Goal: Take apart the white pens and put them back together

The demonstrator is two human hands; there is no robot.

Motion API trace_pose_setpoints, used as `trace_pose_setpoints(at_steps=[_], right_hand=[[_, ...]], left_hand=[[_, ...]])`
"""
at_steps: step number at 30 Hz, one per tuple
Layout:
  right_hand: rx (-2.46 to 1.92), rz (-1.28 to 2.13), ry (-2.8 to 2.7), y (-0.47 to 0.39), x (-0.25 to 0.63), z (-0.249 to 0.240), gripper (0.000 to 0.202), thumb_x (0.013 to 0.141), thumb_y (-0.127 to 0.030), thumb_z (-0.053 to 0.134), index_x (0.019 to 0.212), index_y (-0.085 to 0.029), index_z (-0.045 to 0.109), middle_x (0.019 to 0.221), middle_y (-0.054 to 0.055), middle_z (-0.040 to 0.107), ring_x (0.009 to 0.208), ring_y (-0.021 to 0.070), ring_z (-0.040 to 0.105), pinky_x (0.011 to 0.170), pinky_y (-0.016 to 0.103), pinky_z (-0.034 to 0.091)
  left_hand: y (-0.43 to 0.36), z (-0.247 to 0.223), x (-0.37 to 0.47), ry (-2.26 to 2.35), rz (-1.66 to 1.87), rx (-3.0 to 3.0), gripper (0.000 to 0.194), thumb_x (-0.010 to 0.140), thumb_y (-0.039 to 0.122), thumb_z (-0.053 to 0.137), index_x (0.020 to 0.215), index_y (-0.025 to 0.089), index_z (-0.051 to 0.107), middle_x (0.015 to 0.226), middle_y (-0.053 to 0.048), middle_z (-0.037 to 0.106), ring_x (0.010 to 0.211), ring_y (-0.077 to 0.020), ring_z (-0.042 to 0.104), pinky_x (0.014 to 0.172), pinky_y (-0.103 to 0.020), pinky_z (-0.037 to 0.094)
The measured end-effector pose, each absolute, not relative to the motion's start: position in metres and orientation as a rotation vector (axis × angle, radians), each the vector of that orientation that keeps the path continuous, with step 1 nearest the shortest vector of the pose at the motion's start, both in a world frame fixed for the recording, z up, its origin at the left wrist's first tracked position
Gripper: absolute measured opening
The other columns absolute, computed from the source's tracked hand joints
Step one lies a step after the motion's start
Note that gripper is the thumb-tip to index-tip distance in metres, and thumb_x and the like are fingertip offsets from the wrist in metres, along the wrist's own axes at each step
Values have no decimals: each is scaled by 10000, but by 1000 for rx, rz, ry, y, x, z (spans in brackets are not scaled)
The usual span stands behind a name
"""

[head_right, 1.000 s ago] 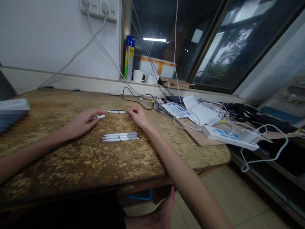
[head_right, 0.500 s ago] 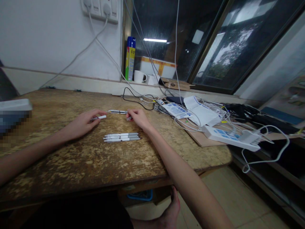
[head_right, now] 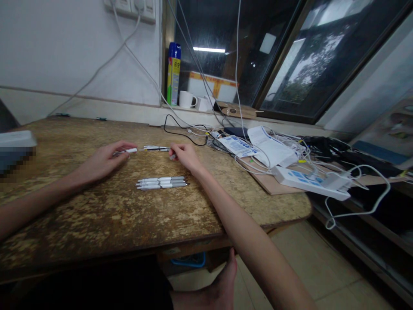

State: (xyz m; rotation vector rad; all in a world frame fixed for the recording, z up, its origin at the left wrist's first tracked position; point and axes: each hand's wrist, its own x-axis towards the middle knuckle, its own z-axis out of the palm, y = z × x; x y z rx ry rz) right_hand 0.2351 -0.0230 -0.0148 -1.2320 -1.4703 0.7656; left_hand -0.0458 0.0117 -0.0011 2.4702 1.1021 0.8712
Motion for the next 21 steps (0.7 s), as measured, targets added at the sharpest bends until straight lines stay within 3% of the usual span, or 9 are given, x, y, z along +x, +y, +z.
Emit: trace_pose_setpoints(at_steps=[6,14,21], right_hand=[[-1246,785,-1489,-22,234,-12,383,926,-394,533,632,-170,633,638,25,624,620,132,547,653,259,446],[-1233,740,-1545,-18,237,-17,408,935,-454,535,662,-169,642,662,32,638,635,141,550,660,272,441],[-1166,650,-1747,-23,230,-19,328,893,-475,662,898,-159,754,855,47,721,746,160,579,723,299,432]], left_hand=[[9,0,-43,1060,823,2466,441,966,473,498,1257,197,682,1242,-82,733,1105,-298,668,1013,-393,482],[8,-1,-43,991,814,2492,441,997,492,480,1276,214,679,1237,-70,736,1101,-293,670,1014,-403,480],[4,-1,-42,844,792,2510,401,1009,466,519,1304,250,683,1293,-56,725,1127,-255,676,1030,-376,472]])
